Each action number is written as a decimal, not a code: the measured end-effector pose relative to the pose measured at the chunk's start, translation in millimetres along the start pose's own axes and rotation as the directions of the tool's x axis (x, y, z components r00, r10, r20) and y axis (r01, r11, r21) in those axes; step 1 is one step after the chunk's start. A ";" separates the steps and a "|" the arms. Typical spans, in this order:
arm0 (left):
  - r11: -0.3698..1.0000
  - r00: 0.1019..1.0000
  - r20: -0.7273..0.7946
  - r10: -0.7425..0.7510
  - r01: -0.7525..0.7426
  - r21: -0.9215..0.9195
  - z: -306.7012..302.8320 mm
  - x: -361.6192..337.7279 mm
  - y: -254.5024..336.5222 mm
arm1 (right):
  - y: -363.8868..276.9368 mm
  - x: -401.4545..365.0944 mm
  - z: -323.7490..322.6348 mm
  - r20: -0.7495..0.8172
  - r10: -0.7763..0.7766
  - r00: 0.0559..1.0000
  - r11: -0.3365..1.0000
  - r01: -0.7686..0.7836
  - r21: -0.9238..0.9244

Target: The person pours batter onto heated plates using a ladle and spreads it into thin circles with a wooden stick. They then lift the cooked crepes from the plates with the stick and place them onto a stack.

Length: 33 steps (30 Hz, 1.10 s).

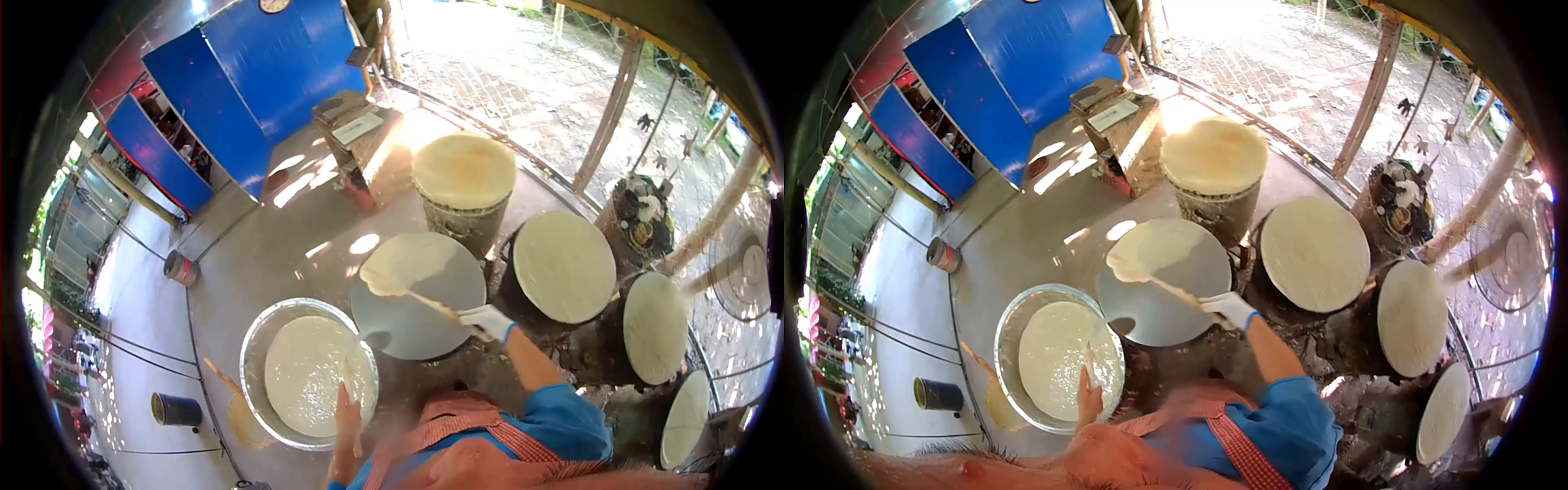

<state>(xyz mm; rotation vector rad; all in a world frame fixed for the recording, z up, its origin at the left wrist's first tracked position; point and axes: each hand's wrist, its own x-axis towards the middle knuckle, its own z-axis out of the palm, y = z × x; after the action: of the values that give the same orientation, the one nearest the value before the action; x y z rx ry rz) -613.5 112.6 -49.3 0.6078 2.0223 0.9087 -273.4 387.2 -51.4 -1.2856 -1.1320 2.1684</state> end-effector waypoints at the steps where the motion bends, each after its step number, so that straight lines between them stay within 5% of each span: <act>1: 0.999 0.998 -0.054 0.037 -0.036 0.012 -1.5 -0.4 -27.5 | -9.4 8.6 -22.2 -0.078 0.026 0.997 0.998 -0.030 -0.048; 2: 0.996 0.992 -0.097 0.081 -0.077 0.050 -3.0 3.5 -64.0 | -25.6 18.7 -34.7 -0.201 0.106 0.974 0.982 -0.135 -0.133; 4: 0.976 0.970 -0.165 0.178 -0.153 0.153 -1.7 22.2 -150.9 | -26.9 43.9 -43.1 -0.143 -0.103 0.984 0.993 0.111 0.047; 6: 0.989 0.978 -0.167 0.124 -0.108 0.103 -3.2 12.0 -158.2 | -23.5 45.3 -19.0 0.009 0.050 0.999 0.994 -0.049 -0.096; 8: 0.988 0.992 -0.094 -0.080 0.066 -0.142 7.6 -31.8 -92.0 | -10.3 35.1 -13.5 0.090 0.096 0.991 0.988 -0.083 -0.133; 10: 0.980 0.991 -0.135 0.018 -0.044 -0.192 13.1 -53.9 -87.5 | -23.1 20.7 -26.5 0.164 0.078 0.983 0.986 -0.052 -0.157; 12: 0.980 0.982 -0.172 0.083 -0.112 -0.167 14.0 -57.8 -97.7 | -48.4 35.5 -51.2 0.025 0.128 0.991 0.970 -0.120 -0.213; 14: 0.992 0.983 -0.179 0.046 -0.066 -0.109 12.0 -73.8 -112.0 | -66.4 69.5 -52.4 -0.039 0.004 0.999 1.000 -0.005 -0.016; 17: 0.985 0.981 -0.154 -0.116 0.094 -0.141 14.8 -90.1 -78.8 | -70.8 84.2 -31.0 0.105 0.074 0.992 0.950 -0.038 -0.309; 21: 0.803 0.933 -0.090 -0.349 0.248 -0.541 16.5 -102.6 -43.1 | -54.1 38.2 -36.2 0.214 0.277 0.937 0.923 -0.197 -0.332; 24: 0.848 0.938 -0.103 -0.332 0.249 -0.467 14.4 -109.1 -35.3 | -40.1 67.7 -63.5 0.180 0.058 0.982 0.966 -0.009 -0.259; 26: 0.854 0.959 -0.084 -0.272 0.201 -0.480 8.6 -108.9 -60.0 | -75.7 99.7 -51.7 0.062 0.192 0.979 0.951 -0.170 -0.256; 28: 0.899 0.965 -0.134 -0.225 0.152 -0.410 10.2 -105.0 -114.6 | -90.1 109.2 -35.8 0.152 0.101 0.983 0.947 -0.049 -0.318; 30: 0.966 0.953 -0.266 -0.148 0.081 -0.248 10.8 -91.7 -178.3 | -79.6 103.2 -34.7 0.242 0.223 0.944 0.914 -0.116 -0.390; 33: 0.912 0.955 -0.197 -0.220 0.130 -0.388 20.1 -112.9 -98.6 | -45.2 73.3 -62.5 0.274 0.339 0.900 0.894 -0.218 -0.392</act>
<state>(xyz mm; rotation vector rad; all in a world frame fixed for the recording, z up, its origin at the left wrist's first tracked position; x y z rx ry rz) -544.0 -18.2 -79.5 0.1065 1.9957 1.2601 -261.0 490.8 -72.3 -1.3233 -1.6221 2.5585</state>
